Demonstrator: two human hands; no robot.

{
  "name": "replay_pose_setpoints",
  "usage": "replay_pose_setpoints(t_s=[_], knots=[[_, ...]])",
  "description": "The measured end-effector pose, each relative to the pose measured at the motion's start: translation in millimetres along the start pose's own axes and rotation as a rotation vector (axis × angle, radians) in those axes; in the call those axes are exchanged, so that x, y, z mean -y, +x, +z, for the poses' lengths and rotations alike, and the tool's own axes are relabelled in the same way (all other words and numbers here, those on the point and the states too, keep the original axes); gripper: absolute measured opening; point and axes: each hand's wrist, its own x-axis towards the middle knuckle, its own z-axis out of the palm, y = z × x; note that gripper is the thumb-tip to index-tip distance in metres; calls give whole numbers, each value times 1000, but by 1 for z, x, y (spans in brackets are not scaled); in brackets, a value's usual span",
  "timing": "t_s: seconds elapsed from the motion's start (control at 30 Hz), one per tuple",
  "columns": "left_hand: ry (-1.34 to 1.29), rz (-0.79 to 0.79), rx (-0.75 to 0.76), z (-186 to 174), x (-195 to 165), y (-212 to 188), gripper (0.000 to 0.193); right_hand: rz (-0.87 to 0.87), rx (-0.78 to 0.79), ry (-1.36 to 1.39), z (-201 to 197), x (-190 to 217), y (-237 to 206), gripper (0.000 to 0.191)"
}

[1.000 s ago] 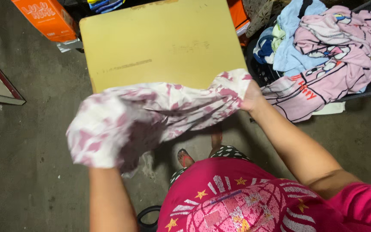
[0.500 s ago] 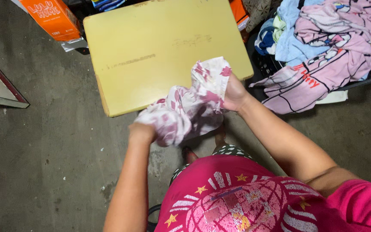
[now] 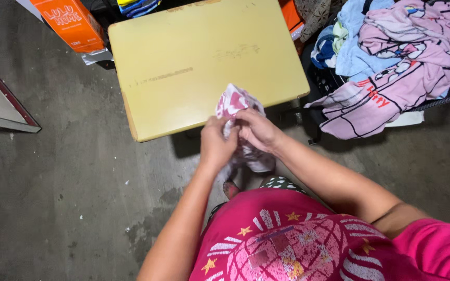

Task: The person folds a red striped towel on a small table, smooths it, and stacks it on the desk. They then fold a blue SpongeBob-printed towel the same way and stack it, and finally begin folding a pink floral pillowcase.

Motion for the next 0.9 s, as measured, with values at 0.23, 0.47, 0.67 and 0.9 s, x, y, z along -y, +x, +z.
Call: replay_pose_setpoints(t_s=[0.23,0.47,0.67,0.9], knots=[[-313,160,19,-8,48,10,36,94,-78,-45,21,36,0,27],[-822,-593,-405,-60,125,21,25,-322,-345,-165,-40,76,8,12],[-613,-439,-761,-114,182,14,20,-383,-530,-309,-66,119,-18,15],[-144,-132,-462,-93,143,17,28,-94,-218,-599,8,99,-7,21]])
